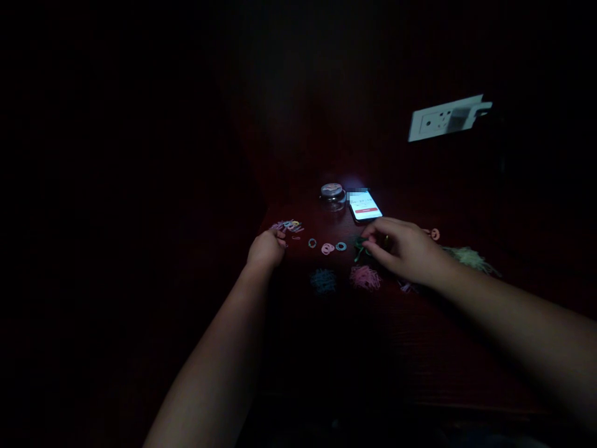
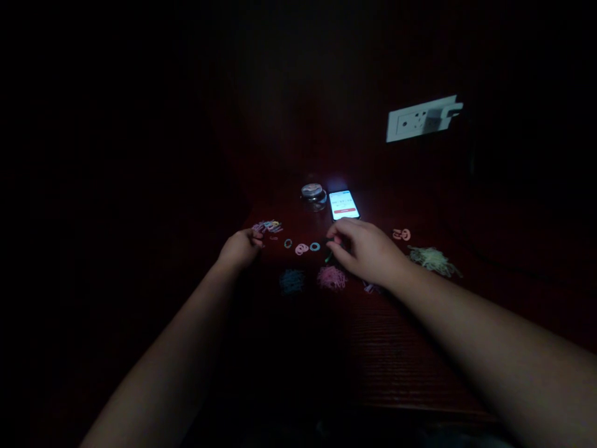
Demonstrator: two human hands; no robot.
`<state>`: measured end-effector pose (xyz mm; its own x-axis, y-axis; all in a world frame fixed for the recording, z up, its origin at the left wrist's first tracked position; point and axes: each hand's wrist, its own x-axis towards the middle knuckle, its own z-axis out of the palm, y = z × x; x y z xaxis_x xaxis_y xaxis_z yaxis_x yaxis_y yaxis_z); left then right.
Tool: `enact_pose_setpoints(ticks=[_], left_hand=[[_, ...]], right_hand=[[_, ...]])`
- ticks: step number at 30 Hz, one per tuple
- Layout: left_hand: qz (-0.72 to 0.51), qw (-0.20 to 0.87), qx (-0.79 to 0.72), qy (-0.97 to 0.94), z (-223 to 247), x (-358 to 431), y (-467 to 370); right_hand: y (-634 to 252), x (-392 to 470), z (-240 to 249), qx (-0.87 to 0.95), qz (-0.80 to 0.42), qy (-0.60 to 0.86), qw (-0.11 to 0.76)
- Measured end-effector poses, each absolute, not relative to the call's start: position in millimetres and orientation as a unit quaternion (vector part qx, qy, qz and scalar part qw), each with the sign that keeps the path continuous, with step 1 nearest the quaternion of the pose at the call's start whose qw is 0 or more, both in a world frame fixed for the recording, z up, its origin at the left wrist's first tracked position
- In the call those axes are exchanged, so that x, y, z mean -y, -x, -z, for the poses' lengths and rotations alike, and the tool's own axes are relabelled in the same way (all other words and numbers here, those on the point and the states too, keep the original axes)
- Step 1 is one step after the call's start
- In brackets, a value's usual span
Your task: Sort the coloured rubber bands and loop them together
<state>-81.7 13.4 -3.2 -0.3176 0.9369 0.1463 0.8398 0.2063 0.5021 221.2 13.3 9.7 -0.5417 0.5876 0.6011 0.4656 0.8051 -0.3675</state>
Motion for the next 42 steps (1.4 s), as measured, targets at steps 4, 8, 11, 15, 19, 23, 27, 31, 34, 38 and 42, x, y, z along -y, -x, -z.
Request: enact_pose_setpoints(ticks=[4,8,11,15,19,23,27,31,34,38,42], left_hand=[[-0.344,0.134,-0.708,-0.602,11.0,-20.2,78.9],[-0.462,0.272,-0.554,-0.637,14.5,-23.2,61.6],[-0.487,0.353,-0.482,-0.638,12.2,-17.5,41.3],[-0.487,0.388,-0.445,-0.644,9.1,-7.8,17.7],[-0.482,0.395,-0.427,-0.655,7.1,-2.5,3.5],[-0.479,0.398,-0.409,-0.667,6.1,0.8,-5.0],[-0.473,0.405,-0.396,-0.676,6.2,3.8,-9.0],[-0.471,0.41,-0.391,-0.676,6.7,5.1,-9.9],[-0.471,0.404,-0.393,-0.678,7.3,5.1,-10.2],[-0.469,0.382,-0.392,-0.693,7.7,5.3,-10.7],[-0.466,0.369,-0.388,-0.705,6.9,6.3,-10.8]], right_hand=[[-221.1,-14.5,-8.5,0.872,-0.081,0.306,0.372],[-219.8,-14.9,-8.8,0.873,-0.088,0.312,0.364],[-218.4,-13.6,-9.8,0.875,-0.091,0.308,0.363],[-216.8,-11.0,-9.5,0.884,-0.098,0.275,0.366],[-214.6,-9.7,-6.8,0.889,-0.098,0.248,0.372],[-211.5,-10.0,-3.9,0.89,-0.101,0.238,0.374],[-209.7,-9.9,-4.0,0.888,-0.105,0.241,0.378],[-209.3,-9.0,-5.8,0.886,-0.102,0.252,0.375],[-209.3,-7.9,-6.9,0.884,-0.106,0.261,0.373],[-209.3,-6.4,-8.0,0.883,-0.113,0.261,0.373],[-209.1,-5.6,-8.2,0.883,-0.117,0.257,0.375]])
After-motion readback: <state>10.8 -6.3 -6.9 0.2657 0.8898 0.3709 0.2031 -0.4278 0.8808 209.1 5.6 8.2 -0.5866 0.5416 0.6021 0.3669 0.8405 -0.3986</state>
